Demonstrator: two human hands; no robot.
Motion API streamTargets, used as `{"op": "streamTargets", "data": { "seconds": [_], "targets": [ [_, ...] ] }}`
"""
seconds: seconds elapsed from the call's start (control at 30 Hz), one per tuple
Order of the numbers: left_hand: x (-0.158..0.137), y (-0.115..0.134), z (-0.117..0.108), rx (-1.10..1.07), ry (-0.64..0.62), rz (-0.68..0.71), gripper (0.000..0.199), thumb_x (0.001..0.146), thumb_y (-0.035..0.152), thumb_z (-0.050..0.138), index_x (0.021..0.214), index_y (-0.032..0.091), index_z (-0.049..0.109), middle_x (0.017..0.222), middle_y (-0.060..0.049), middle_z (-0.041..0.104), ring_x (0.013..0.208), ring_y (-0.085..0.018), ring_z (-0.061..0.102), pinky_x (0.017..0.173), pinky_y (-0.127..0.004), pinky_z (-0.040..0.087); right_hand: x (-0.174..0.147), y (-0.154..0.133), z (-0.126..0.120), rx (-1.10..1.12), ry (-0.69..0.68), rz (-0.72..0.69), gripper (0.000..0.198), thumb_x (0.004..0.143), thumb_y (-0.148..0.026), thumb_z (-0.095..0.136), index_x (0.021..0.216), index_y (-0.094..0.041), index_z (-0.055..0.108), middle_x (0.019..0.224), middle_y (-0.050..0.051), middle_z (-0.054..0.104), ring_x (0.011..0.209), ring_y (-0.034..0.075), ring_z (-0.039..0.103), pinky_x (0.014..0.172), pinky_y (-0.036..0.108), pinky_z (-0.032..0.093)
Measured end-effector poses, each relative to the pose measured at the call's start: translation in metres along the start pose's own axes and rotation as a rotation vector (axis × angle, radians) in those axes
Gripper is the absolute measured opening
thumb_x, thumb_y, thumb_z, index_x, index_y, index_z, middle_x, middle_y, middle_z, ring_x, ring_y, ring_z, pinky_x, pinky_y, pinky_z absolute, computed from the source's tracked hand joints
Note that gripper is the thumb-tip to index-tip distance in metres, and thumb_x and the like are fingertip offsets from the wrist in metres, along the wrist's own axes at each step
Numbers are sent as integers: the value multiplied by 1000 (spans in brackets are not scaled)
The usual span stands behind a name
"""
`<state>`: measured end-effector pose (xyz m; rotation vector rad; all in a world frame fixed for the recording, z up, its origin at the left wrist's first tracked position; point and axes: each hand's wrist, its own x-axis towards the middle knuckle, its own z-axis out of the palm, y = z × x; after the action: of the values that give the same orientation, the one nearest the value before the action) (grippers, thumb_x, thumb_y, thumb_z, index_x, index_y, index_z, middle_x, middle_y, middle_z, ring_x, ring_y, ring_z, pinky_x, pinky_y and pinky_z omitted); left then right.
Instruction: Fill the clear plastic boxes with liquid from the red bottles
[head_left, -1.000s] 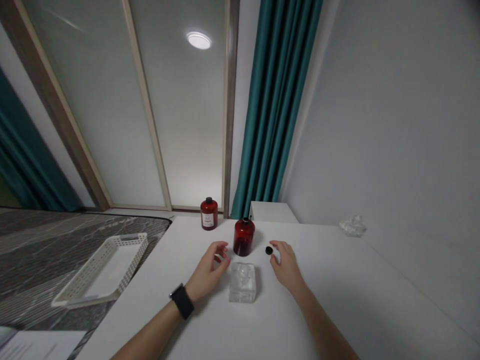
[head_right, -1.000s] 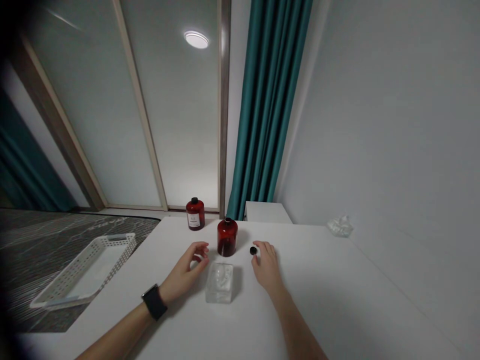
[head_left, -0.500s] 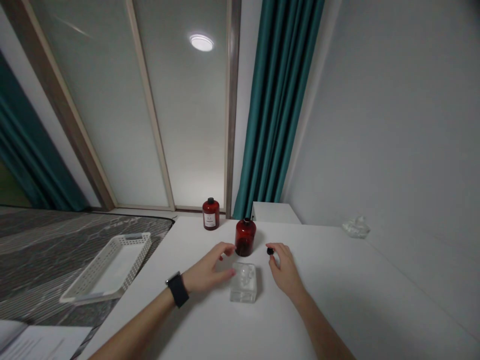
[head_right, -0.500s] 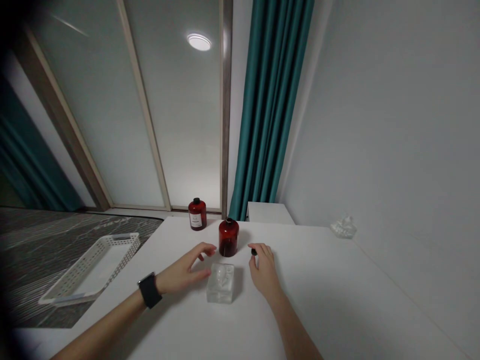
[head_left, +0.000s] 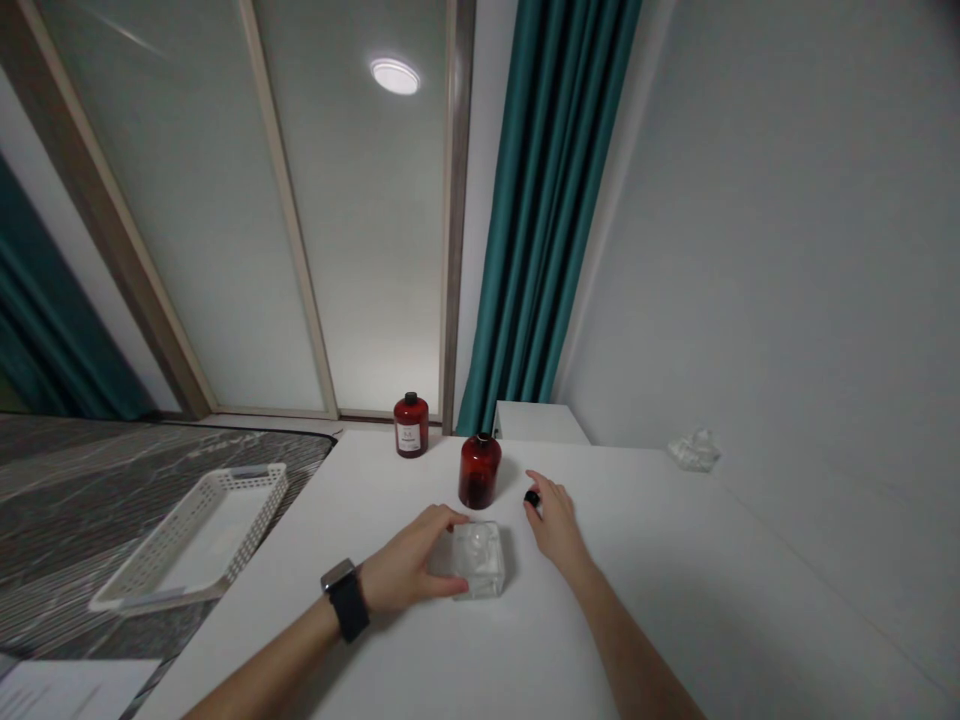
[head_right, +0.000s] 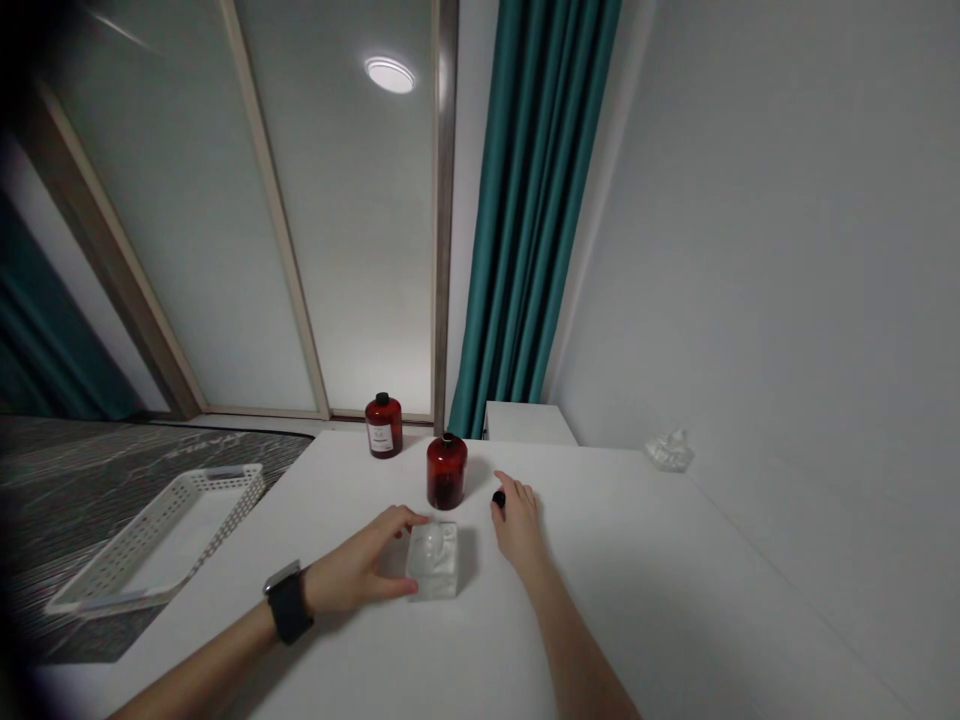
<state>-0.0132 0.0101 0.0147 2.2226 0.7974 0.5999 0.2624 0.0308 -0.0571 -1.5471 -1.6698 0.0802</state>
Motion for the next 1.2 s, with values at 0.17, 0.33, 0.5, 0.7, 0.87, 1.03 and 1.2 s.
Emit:
{"op": "streamTargets", "data": {
  "seconds": [0.17, 0.33, 0.5, 0.7, 0.87, 1.03, 1.2],
  "targets": [
    [0, 0, 17, -40, 90, -14, 57, 77, 24, 74, 129, 22, 51, 113, -7, 54, 102, -24, 55, 91, -40, 48, -8, -17, -19, 132, 28, 28, 40, 87, -26, 53, 126, -20, 57, 99, 8, 70, 87, 22, 66, 78, 37, 54],
    [8, 5, 37, -54, 172, -58, 55, 75, 21, 74, 125, 19, 52, 104, -6, 57, 88, -22, 57, 81, -36, 49, -20, -35, -35, 204, 47, 45, 39, 90, -31, 52, 127, -20, 57, 102, 9, 70, 90, 22, 67, 80, 36, 56],
    [31, 14, 63, -52, 273, -102, 60, 75, 22, 75, 129, 19, 50, 109, -8, 61, 90, -23, 60, 85, -39, 51, -39, -27, -50, 240, 86, 104, 37, 88, -30, 53, 123, -20, 60, 102, 9, 70, 92, 23, 67, 81, 39, 57],
    [47, 28, 83, -134, 316, -132, 40, 84, 30, 67, 119, 19, 49, 108, -9, 65, 101, -26, 64, 94, -44, 51, -64, -9, -68, 258, 57, 80, 28, 89, -27, 55, 115, -23, 64, 106, 9, 68, 95, 23, 67, 85, 39, 58],
    [29, 32, 87, -58, 190, 56, 42, 91, 18, 50, 132, 21, 47, 141, -13, 53, 131, -28, 51, 115, -48, 39, -81, -10, -78, 268, 9, 15, 23, 92, -22, 53, 111, -24, 65, 102, 8, 66, 96, 22, 66, 86, 36, 58],
    [26, 31, 96, -50, 114, 60, 62, 85, 13, 51, 145, 20, 38, 141, -13, 51, 130, -27, 53, 114, -44, 43, -89, -14, -77, 225, -29, -39, 25, 93, -19, 50, 113, -26, 64, 110, 9, 65, 110, 23, 64, 97, 40, 53],
    [51, 27, 97, -50, 95, 46, 68, 82, 17, 55, 147, 15, 35, 150, -17, 45, 138, -31, 46, 119, -50, 35, -78, -9, -75, 191, -96, -48, 28, 91, -14, 48, 112, -26, 63, 116, 9, 63, 123, 23, 58, 107, 44, 47]
  ]
}}
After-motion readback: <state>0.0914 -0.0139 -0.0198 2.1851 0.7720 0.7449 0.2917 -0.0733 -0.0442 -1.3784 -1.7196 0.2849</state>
